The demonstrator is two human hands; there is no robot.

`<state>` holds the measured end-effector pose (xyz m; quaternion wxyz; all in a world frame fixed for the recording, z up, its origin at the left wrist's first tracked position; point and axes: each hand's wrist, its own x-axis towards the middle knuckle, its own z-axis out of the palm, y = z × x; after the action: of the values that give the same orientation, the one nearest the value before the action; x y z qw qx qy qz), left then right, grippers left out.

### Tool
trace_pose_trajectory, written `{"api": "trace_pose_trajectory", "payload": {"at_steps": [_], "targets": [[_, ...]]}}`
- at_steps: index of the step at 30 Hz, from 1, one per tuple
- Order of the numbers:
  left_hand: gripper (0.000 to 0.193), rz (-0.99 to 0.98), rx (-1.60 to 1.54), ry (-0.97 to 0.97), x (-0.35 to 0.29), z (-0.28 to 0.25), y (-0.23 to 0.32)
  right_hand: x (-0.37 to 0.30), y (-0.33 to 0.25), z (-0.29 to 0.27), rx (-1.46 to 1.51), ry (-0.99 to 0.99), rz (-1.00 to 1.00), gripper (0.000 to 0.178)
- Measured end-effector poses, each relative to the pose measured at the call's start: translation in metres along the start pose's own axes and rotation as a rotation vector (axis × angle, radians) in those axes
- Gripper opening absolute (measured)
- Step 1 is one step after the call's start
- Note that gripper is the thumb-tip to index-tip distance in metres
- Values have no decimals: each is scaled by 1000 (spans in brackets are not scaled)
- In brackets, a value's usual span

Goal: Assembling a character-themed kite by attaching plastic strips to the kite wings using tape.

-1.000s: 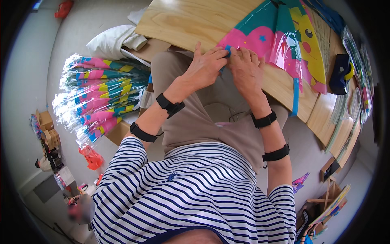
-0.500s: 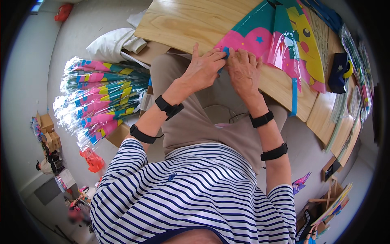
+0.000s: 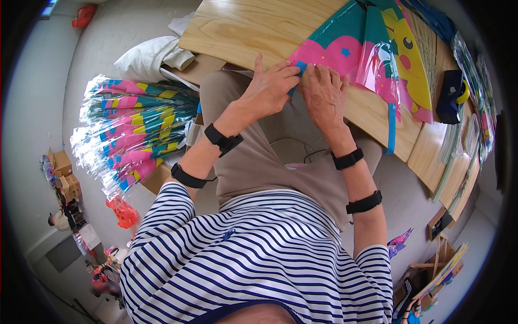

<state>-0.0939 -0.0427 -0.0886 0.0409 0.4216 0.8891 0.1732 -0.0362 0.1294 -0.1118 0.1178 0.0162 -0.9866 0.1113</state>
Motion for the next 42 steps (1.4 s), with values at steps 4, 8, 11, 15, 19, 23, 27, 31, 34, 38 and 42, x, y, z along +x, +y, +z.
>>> {"api": "trace_pose_trajectory", "payload": {"at_steps": [4, 8, 11, 15, 19, 23, 27, 31, 34, 38, 42], "targets": [[42, 12, -7, 2, 0, -1, -2, 0, -1, -1, 14, -2, 8, 61], [42, 16, -10, -5, 1, -2, -2, 0, -2, -3, 1, 8, -9, 56], [42, 12, 7, -32, 2, -2, 0, -1, -1, 0, -47, 35, -34, 50], [42, 10, 28, -9, 0, 0, 2, 0, -2, 1, -20, 53, -33, 47], [42, 7, 24, 5, -1, 1, 3, 0, -3, 1, -6, 67, -29, 48], [42, 11, 18, 3, 0, -1, 4, 0, -3, 1, -5, 74, -31, 47], [42, 3, 16, 19, -1, 0, 7, -1, -2, 3, -10, 80, -34, 46], [44, -2, 23, 62, -5, 3, 7, 0, -5, 3, 2, 84, -37, 45], [46, -3, 41, 63, -4, 4, 7, 0, -4, 0, 5, 80, -36, 45], [49, 2, 6, 47, 4, 7, 13, 0, 3, -1, -16, 84, -6, 46], [52, -72, 27, 2, 3, -3, 15, 2, 23, -13, 191, 105, 3, 48]]}}
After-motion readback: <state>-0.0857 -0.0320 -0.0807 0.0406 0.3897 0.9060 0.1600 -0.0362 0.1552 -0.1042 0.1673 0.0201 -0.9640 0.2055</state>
